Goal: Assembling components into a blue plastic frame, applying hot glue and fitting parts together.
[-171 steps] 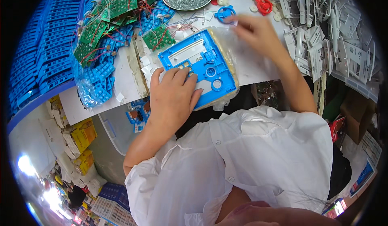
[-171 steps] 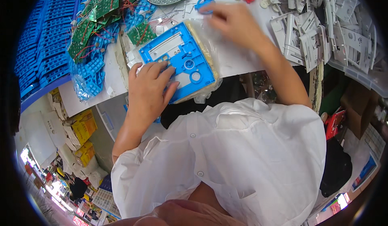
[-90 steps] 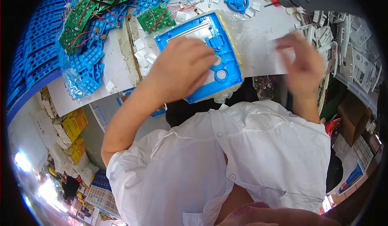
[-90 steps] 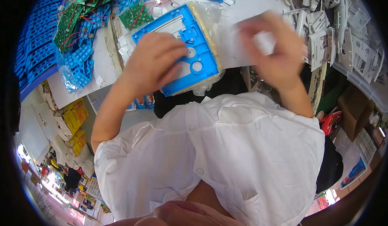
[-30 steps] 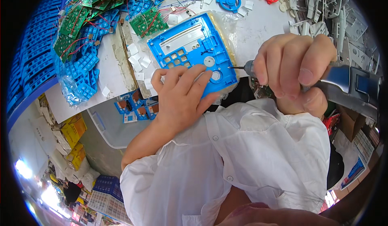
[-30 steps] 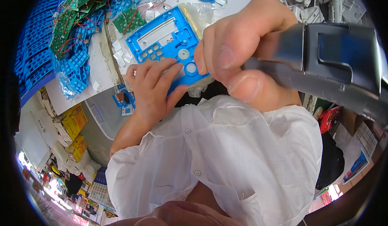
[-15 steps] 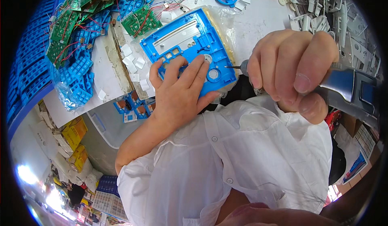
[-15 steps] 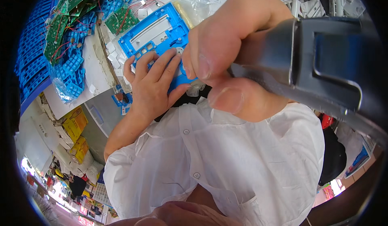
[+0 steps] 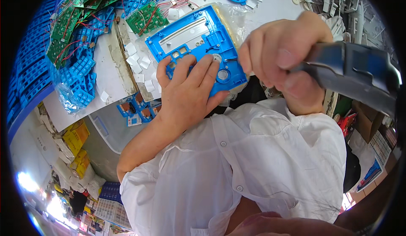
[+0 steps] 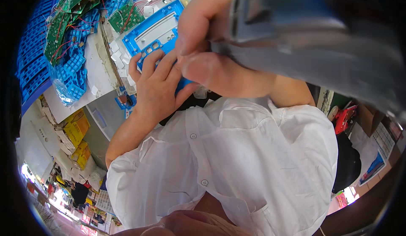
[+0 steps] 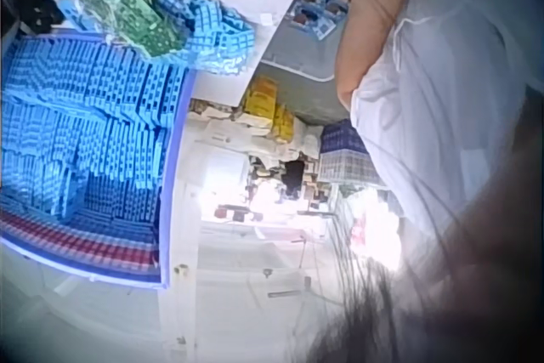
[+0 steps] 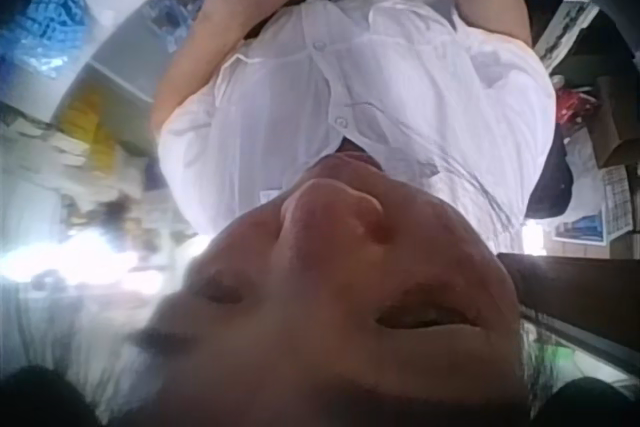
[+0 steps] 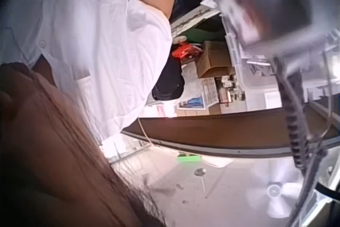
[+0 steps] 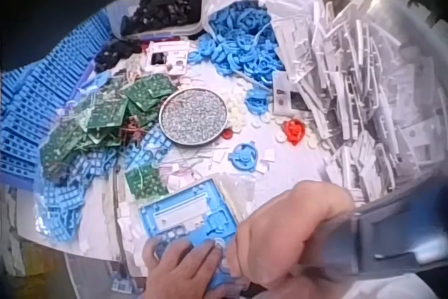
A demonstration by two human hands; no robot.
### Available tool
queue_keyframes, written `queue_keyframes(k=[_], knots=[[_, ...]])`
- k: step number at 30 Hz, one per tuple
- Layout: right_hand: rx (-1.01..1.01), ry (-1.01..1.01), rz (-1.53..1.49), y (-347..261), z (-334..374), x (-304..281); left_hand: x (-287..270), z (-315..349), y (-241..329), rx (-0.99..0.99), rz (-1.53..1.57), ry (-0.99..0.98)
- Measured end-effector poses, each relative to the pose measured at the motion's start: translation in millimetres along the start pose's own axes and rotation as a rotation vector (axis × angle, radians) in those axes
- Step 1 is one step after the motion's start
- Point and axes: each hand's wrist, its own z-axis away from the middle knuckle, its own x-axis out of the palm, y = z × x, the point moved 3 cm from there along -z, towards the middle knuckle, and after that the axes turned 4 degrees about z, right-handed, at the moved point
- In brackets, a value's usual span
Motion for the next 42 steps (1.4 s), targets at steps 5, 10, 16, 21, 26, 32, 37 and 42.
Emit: queue_keyframes(k=[5,10,16,21,26,32,37,42], knots=[[0.07,0.091,0.043,19.2,6.4,9.7,2.6,-0.1,-2.8,0.012,0.05,0.049],[0.119,0.006,0.174,22.7,7.7,9.1,0.5,-1.3,-5.2,0.017,0.074,0.067],[0.024,-0.141,0.304,32.4,8.8,12.6,1.7,-3.4,-5.0,0.005,0.091,0.099],[-0.069,-0.203,0.351,35.6,5.4,20.0,4.0,-2.2,-4.7,0.008,0.101,0.099],[0.05,-0.096,0.197,45.7,-0.7,8.4,-2.5,-1.1,-6.6,0.01,0.117,0.049],[-0.116,0.003,0.051,-21.6,-19.0,-51.0,-38.3,32.7,-37.5,-0.165,0.255,0.252],[-0.212,0.407,0.466,-44.9,-29.2,-64.4,-32.4,64.7,-67.0,-0.353,0.166,0.464],[-0.246,0.652,0.786,-51.2,-6.3,-57.0,-43.7,71.1,-73.6,-0.418,0.221,0.474]])
